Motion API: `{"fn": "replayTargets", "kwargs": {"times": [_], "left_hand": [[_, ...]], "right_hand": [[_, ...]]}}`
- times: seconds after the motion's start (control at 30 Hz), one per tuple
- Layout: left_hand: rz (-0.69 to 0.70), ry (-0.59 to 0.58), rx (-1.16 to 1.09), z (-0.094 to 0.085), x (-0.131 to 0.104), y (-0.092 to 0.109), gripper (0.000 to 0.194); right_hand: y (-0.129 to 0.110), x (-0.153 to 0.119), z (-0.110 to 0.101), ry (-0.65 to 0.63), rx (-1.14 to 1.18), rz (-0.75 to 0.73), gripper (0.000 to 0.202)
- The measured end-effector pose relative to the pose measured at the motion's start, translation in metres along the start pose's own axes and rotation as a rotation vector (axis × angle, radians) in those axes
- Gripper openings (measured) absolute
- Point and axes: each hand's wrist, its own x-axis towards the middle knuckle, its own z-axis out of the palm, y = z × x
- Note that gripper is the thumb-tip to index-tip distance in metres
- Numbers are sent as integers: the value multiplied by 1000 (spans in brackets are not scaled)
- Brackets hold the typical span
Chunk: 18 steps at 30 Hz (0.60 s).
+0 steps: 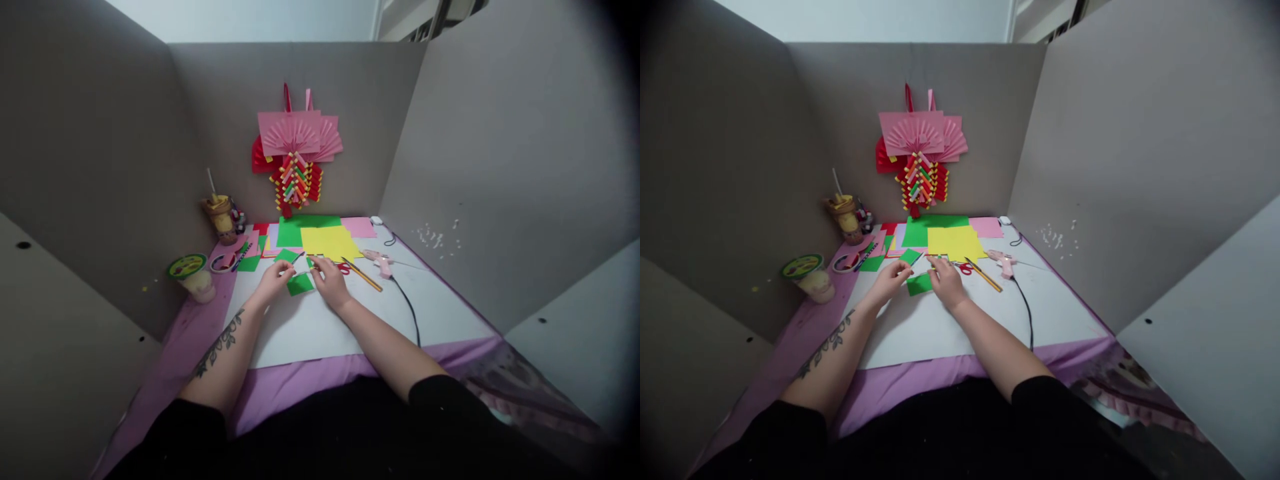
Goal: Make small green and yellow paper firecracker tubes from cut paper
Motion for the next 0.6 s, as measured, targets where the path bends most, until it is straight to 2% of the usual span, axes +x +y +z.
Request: {"fn": "replayTargets", "kwargs": {"times": [0.2, 0.6], "left_hand": [[42, -99, 33, 3, -5, 9, 20], [50, -97, 105, 4, -7, 11, 18]], "right_hand": [[7, 2, 1, 53, -11, 73, 40], [-1, -2, -3, 90, -84, -20, 23]]}}
